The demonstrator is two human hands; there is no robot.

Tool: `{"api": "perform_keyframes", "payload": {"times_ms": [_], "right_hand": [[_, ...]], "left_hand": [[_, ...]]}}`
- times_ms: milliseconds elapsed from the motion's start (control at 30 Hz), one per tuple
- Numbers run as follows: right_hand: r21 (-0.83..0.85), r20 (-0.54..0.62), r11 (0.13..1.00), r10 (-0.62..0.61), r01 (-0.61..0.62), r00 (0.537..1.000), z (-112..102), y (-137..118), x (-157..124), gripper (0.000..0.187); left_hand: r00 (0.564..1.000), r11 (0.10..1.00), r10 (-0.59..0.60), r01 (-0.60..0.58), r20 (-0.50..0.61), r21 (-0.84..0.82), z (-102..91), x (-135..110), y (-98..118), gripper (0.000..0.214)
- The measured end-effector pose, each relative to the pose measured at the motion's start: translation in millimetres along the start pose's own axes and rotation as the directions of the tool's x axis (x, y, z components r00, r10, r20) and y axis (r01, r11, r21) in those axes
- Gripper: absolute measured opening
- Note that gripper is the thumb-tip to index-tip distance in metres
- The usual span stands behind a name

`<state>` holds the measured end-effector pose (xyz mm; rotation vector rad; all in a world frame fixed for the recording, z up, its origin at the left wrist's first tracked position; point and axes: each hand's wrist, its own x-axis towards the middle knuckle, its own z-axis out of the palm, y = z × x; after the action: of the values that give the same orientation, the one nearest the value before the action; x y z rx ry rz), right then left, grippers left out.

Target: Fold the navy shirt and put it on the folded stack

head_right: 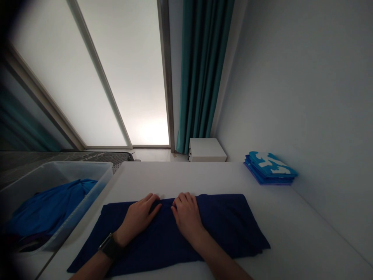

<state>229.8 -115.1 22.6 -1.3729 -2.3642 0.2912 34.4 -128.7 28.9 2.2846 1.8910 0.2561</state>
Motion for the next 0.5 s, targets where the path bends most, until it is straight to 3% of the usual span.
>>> {"api": "perform_keyframes", "payload": {"times_ms": [233,500], "right_hand": [[0.046,-0.036,0.999,-0.001,0.003,0.999,4,6,0,0.009],[-0.029,0.014,0.992,-0.122,0.122,0.992,-4,13,-2,0.004]], "left_hand": [[1.000,1.000,0.018,-0.018,-0.014,0.003,1.7,0,-2,0.018],[0.999,1.000,0.030,-0.030,-0.033,-0.007,5.1,-1,-5,0.018]]}}
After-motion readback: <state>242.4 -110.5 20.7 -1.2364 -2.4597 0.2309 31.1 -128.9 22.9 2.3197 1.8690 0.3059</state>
